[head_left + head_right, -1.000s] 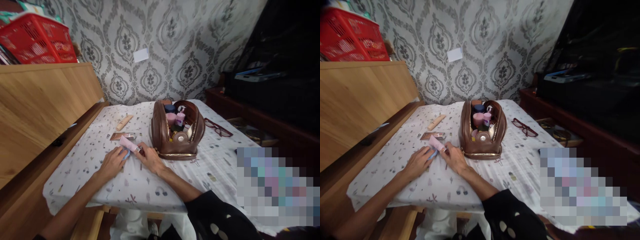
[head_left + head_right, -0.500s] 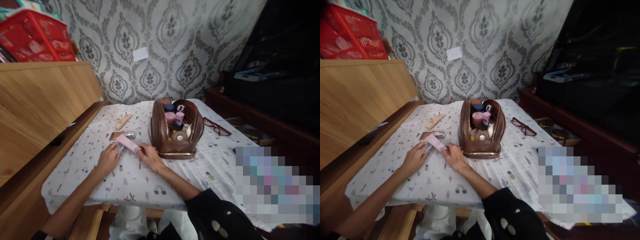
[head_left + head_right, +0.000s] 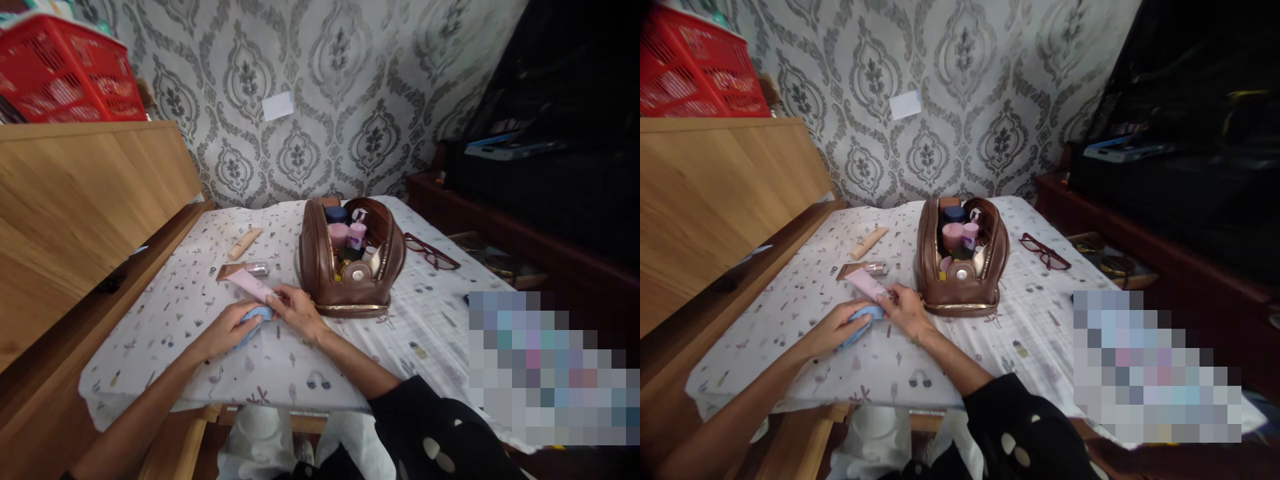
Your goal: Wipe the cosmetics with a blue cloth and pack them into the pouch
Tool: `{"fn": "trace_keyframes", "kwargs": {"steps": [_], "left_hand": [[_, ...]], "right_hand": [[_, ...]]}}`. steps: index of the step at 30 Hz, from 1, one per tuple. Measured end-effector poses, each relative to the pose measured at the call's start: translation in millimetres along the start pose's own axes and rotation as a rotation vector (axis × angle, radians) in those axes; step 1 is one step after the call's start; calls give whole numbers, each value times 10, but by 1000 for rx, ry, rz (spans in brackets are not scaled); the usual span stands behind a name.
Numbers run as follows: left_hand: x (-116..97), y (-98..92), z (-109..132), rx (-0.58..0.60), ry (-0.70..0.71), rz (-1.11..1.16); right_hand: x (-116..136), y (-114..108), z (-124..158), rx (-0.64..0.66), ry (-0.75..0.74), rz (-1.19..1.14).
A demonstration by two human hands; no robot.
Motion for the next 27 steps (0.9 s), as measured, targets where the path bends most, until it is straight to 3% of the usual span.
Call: {"fn": "trace_keyframes", "kwargs": {"steps": [3, 6, 14, 17, 19, 24, 27], "left_hand": [[-102, 41, 3, 47, 33, -55], [-106, 9, 2, 8, 20, -39], [15, -358, -114, -372, 3, -9], [53, -446, -185, -457, -35, -27], [84, -445, -216, -455, -36, -65], [202, -305, -226, -316, 157, -250], [318, -251, -206, -283, 191, -407]], "right_hand": [[-17, 13, -7, -32, -47, 76], [-21, 24, -7, -45, -56, 94], [71, 6, 60, -57, -78, 245], [95, 1, 71, -41, -62, 257], [97, -1, 73, -42, -68, 245], [77, 2, 79, -74, -106, 202], [60, 11, 86, -89, -119, 213]]}}
Point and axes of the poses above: each hand's wrist, its own z-axis away from the middle knuckle, its own y-axis out of the palm, x = y × z, the point moved 1 cm from there along -z, towards the middle knuckle, and after that the axes turned 7 degrees about z, right-handed, at the moved point
